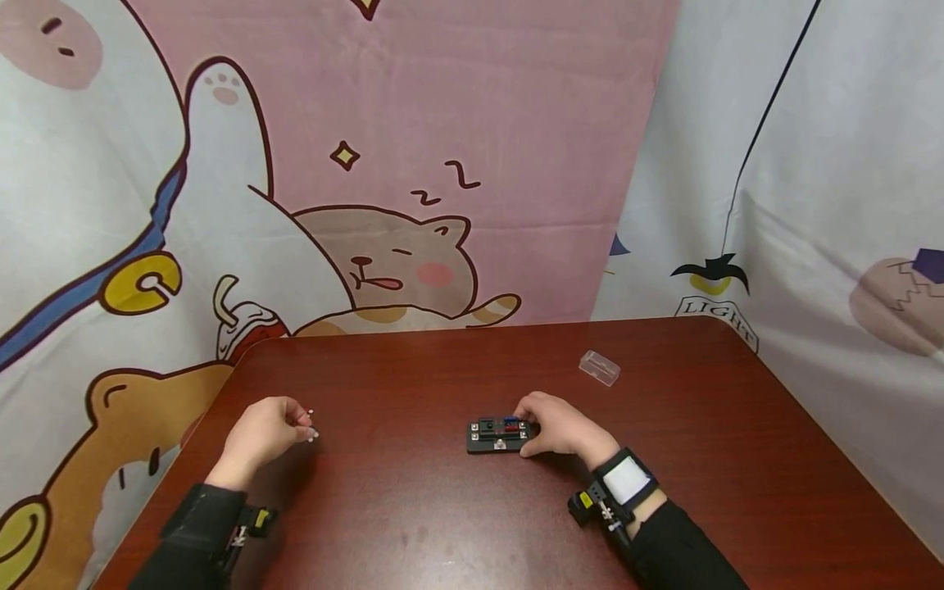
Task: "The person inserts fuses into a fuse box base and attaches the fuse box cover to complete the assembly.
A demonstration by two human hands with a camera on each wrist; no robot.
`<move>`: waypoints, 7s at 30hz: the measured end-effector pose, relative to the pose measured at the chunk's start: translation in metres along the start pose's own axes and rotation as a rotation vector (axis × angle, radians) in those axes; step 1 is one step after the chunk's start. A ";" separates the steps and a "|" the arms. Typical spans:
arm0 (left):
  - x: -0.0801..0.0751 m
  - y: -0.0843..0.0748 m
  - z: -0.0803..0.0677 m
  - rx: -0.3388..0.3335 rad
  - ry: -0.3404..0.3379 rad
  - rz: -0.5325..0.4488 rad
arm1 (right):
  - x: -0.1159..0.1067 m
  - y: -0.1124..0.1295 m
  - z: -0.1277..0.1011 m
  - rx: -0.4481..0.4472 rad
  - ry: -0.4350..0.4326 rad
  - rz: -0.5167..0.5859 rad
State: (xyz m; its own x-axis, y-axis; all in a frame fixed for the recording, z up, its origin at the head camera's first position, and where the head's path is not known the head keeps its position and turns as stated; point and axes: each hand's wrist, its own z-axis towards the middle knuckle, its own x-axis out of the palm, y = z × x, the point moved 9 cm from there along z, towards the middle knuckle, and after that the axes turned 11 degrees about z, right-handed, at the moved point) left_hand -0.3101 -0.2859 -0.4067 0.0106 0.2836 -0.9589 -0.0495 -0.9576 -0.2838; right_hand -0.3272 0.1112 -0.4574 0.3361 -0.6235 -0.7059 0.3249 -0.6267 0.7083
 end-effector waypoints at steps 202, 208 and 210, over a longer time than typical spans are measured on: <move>0.094 -0.270 0.052 0.457 0.057 0.157 | -0.003 0.003 -0.002 -0.029 -0.023 -0.015; 0.095 -0.268 0.049 0.495 0.079 0.145 | -0.003 0.003 -0.002 -0.028 -0.025 -0.017; 0.095 -0.266 0.047 0.518 0.080 0.149 | -0.003 0.002 -0.002 -0.020 -0.023 -0.016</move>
State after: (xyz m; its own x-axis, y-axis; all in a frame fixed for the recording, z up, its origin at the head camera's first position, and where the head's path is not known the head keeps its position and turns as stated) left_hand -0.3428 -0.0021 -0.4219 0.0406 0.1227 -0.9916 -0.5418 -0.8311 -0.1251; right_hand -0.3255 0.1123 -0.4539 0.3099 -0.6241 -0.7173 0.3477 -0.6278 0.6964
